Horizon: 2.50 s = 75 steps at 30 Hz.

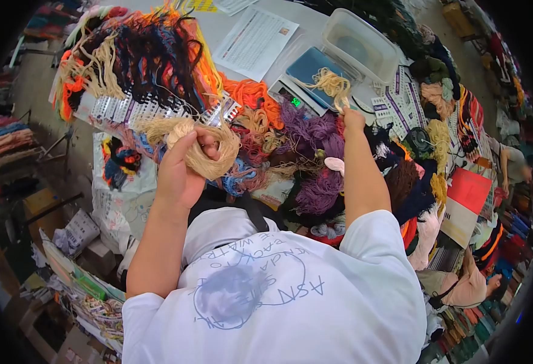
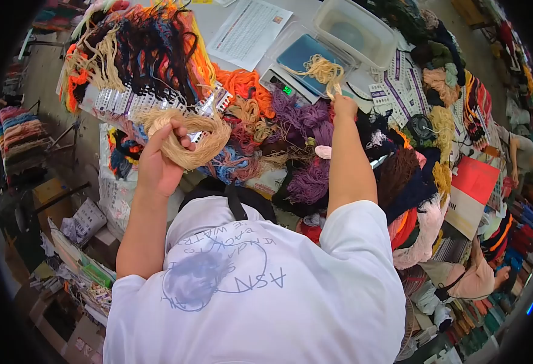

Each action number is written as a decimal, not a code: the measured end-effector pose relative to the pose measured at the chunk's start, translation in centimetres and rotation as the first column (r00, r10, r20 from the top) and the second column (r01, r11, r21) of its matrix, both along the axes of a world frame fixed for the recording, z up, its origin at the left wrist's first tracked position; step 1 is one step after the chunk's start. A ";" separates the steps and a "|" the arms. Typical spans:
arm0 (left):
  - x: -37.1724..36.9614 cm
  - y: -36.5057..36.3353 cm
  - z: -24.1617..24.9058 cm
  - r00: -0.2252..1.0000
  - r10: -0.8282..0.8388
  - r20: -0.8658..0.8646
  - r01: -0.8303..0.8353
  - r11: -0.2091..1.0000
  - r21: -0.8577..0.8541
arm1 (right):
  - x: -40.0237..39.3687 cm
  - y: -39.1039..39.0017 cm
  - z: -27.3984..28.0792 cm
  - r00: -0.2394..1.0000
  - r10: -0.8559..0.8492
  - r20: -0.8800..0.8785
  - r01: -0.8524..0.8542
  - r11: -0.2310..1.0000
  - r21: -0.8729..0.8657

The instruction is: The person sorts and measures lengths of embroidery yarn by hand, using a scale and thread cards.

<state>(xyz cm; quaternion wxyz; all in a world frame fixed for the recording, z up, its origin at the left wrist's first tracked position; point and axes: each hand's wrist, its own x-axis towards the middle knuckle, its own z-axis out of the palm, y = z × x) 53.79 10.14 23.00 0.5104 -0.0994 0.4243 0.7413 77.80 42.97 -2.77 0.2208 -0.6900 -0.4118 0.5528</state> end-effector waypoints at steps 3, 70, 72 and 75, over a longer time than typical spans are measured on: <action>-0.5 -1.0 -0.2 1.000 0.020 0.013 -0.019 1.000 -0.005 | -0.6 -0.7 0.9 0.999 -0.044 0.015 0.046 0.992 -0.116; -19.9 -21.6 -25.7 0.558 0.800 0.221 -0.755 0.600 -0.264 | 1.8 2.1 48.7 0.785 0.547 -0.291 -0.283 0.734 0.617; -19.5 -20.8 -25.7 0.582 0.793 0.178 -0.732 0.607 -0.309 | 1.7 0.2 44.7 0.798 0.524 -0.296 -0.278 0.757 0.591; -18.9 -18.8 -24.2 0.629 0.772 0.095 -0.735 0.630 -0.252 | 0.0 -2.2 41.6 0.869 0.425 -0.252 -0.172 0.739 0.652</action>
